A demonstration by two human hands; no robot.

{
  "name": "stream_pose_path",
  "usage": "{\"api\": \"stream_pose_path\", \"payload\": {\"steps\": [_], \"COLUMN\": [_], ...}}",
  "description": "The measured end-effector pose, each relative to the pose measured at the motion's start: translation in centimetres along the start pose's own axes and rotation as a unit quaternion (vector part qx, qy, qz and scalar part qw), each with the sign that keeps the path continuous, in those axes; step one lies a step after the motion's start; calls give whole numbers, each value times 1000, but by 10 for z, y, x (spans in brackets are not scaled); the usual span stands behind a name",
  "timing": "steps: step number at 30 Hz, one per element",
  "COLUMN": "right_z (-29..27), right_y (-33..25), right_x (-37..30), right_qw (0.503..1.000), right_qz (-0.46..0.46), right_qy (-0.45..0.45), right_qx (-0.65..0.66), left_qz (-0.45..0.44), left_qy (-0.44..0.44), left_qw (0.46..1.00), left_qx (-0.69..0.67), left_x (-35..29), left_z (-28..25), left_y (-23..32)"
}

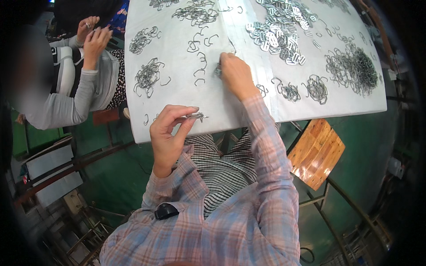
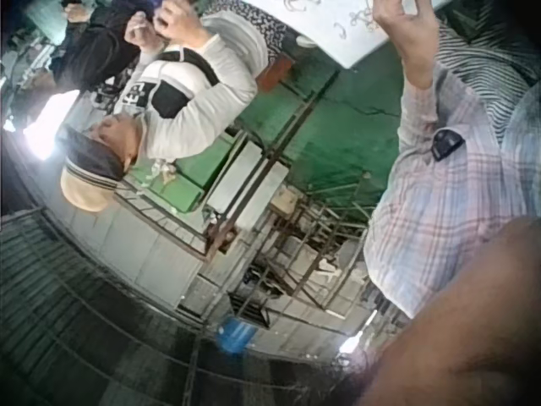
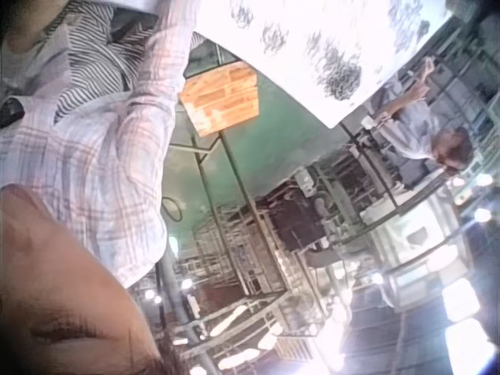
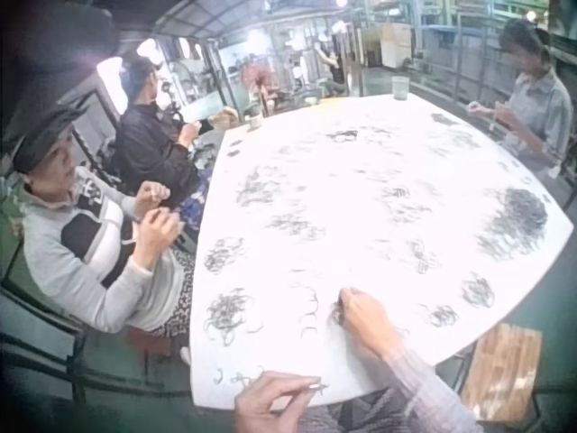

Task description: The person sits at a table and repeatedly picks up small metal clips and fasteners, linking them together by hand. They place the assembled chains onto a hanging rack and continue sorting and linking additional pieces from a large pile on the table.

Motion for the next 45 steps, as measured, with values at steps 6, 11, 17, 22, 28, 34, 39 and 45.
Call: {"api": "stream_pose_path", "payload": {"steps": [6,11,17,22,28,34,39,45], "right_z": [-66,-87,-90,-94,-115,-114,-104,-93], "right_y": [-18,-43,-50,-46,-52,-56,-55,-60], "right_x": [-59,-109,-112,-113,-143,-186,-211,-212], "right_qw": [933,811,857,888,917,932,941,934], "right_qz": [113,189,167,66,-7,26,32,26], "right_qy": [79,67,123,210,228,215,197,216], "right_qx": [332,550,471,404,328,291,274,285], "left_qz": [-57,-58,-19,13,94,167,114,-25], "left_qy": [1,24,18,-29,-45,9,5,-137], "left_qw": [996,994,998,1000,987,963,968,990], "left_qx": [-67,-95,-56,-1,121,213,224,-13], "left_x": [8,16,21,28,118,213,231,133], "left_z": [14,27,44,55,76,163,192,129], "left_y": [-14,-10,-2,-1,-43,-97,-102,-69]}}
Point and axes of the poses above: each hand's wrist, its own x-axis towards the middle knuckle, its own z-axis out of the palm, y = z × x, the point moved 2 cm from there along x, towards the middle knuckle, and after that the axes turned 2 degrees about -x, right-handed, at the moved point
